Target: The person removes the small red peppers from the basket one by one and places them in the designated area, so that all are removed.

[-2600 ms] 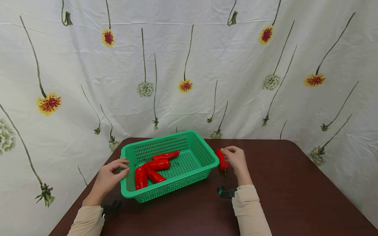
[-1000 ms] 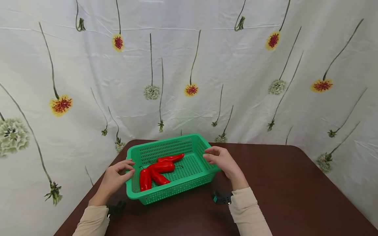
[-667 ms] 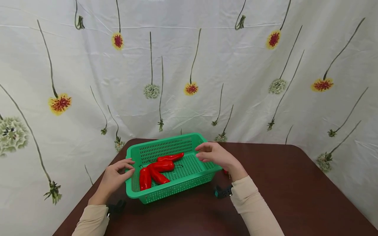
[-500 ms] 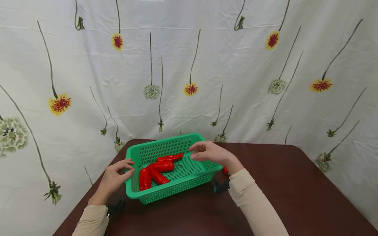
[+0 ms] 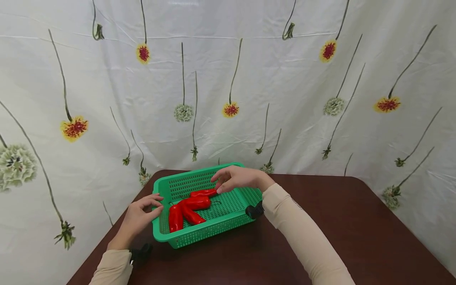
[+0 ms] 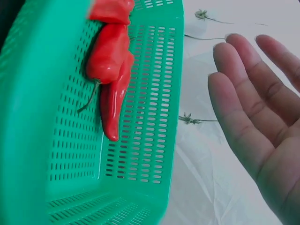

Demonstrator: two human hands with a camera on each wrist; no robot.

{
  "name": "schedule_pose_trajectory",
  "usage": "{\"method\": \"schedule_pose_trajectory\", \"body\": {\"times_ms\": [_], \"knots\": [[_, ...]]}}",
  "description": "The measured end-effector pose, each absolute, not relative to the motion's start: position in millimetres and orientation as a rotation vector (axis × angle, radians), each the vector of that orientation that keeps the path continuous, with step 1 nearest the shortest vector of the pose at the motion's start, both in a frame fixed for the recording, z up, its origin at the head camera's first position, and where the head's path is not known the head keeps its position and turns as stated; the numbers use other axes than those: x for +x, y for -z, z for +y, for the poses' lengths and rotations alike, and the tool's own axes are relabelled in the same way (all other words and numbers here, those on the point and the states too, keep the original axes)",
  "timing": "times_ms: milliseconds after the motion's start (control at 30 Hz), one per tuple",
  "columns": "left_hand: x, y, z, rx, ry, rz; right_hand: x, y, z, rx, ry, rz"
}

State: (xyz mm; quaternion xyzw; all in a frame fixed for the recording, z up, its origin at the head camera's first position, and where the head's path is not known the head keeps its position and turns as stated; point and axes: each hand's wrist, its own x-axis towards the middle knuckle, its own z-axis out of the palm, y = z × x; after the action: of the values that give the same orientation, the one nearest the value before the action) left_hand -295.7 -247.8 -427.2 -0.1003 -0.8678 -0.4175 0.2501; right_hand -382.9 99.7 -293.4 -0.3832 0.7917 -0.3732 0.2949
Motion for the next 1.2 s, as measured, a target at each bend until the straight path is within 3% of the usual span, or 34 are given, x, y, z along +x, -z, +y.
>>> {"method": "schedule_pose_trajectory", "body": {"times_ms": [600, 1200], "knots": [[-297, 425, -247, -0.270, 1.159, -2.350, -414, 307, 72, -0.893, 0.869, 2.078], [-295, 426, -247, -0.266, 1.207, -2.340, -418, 319, 43, -0.866, 0.795, 2.107]]}}
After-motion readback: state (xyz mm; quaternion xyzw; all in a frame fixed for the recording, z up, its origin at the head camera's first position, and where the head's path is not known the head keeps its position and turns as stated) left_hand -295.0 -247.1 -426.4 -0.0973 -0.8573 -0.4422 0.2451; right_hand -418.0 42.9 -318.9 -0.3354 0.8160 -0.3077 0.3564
